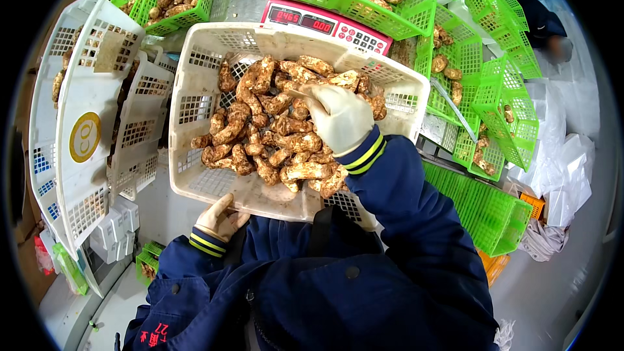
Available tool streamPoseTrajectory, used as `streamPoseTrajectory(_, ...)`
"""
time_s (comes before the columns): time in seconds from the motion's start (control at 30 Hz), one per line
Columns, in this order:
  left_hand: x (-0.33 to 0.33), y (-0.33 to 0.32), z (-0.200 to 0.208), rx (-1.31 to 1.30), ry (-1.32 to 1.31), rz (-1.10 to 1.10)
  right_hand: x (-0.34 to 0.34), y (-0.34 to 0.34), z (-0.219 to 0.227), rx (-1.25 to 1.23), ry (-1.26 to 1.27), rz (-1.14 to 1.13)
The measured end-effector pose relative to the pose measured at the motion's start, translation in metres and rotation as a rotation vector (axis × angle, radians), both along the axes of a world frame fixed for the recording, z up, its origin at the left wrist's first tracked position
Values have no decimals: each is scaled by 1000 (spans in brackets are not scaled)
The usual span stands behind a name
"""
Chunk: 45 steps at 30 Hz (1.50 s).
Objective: The person sorts and weighs roots in a warehouse by picking items from one basket, placing them onto a scale inside another basket, and adjusting the quantity until the desired weight is reached.
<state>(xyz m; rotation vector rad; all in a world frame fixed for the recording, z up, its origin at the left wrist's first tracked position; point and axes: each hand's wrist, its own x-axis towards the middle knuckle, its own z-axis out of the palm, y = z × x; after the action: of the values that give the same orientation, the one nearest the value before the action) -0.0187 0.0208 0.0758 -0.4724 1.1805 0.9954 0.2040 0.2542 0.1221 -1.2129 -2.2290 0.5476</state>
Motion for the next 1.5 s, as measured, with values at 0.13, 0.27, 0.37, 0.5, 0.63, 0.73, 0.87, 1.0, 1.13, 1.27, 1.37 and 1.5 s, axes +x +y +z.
streamPoseTrajectory(0.13,0,-1,-4,8,-9,13,-17,19,13,-831,535,-88)
streamPoseTrajectory(0.27,0,0,-2,4,-25,11,-16,19,1,-866,713,174)
streamPoseTrajectory(0.37,-1,-1,-2,4,-28,32,21,13,-17,-805,-137,226)
streamPoseTrajectory(0.5,0,0,0,-1,-4,5,33,-12,-42,-581,-894,98)
streamPoseTrajectory(0.63,0,-2,-6,-10,-27,44,23,-29,-60,-668,-664,-175)
streamPoseTrajectory(0.73,1,-1,-7,22,-31,48,26,-39,-90,-983,-147,-255)
streamPoseTrajectory(0.87,1,-2,-4,33,-11,33,23,-61,-98,-821,-202,-199)
streamPoseTrajectory(1.0,2,3,1,25,-7,-5,-9,-76,-83,-729,-143,-102)
streamPoseTrajectory(1.13,1,1,3,52,-7,-21,-52,-90,-51,-1015,125,197)
streamPoseTrajectory(1.27,-1,0,0,17,-40,24,-56,-116,-48,-690,192,381)
streamPoseTrajectory(1.37,-2,-1,-1,23,-56,30,-32,-93,-22,-896,-149,511)
streamPoseTrajectory(1.5,2,-3,-1,29,-38,68,14,-51,-33,-770,-336,228)
